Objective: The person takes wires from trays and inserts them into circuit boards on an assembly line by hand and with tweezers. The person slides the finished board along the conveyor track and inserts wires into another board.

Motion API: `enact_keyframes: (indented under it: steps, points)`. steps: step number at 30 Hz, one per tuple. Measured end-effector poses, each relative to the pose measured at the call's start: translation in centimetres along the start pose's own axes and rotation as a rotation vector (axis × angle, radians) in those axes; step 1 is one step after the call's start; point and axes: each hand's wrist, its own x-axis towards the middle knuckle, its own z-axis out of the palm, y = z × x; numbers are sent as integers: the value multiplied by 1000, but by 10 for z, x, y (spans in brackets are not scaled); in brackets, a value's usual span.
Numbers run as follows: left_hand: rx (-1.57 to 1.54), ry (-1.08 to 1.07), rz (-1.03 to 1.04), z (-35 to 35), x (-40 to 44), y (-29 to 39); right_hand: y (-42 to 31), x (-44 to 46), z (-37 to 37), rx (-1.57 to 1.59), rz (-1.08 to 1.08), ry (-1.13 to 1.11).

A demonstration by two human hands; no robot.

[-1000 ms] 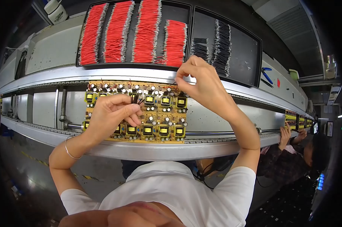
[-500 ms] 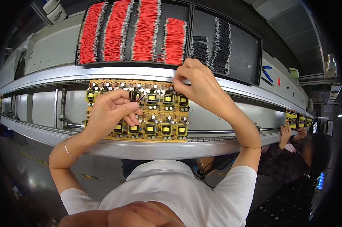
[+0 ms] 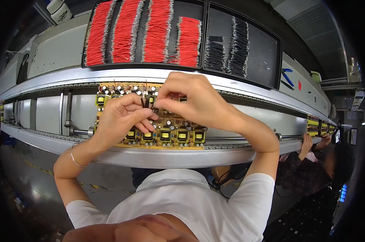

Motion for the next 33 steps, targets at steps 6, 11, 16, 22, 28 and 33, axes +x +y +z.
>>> enact_keyframes:
  steps: [6, 11, 16, 22, 28, 33]
  points:
    - [-27, 102, 80, -4, -3, 12, 9, 2, -16, -24, 10, 243]
    - [2, 157, 129, -5, -5, 17, 29, 3, -18, -385, -10, 276]
    - [13, 156, 112, -5, -3, 14, 38, 4, -14, -383, -2, 223]
    - [-24, 148, 91, -8, -1, 11, 38, 5, -12, -376, 45, 202]
    - [-50, 130, 62, -9, 0, 9, 41, 5, -8, -518, -15, 173]
    - [-41, 119, 62, -10, 0, 9, 33, 7, -2, -653, -186, 198]
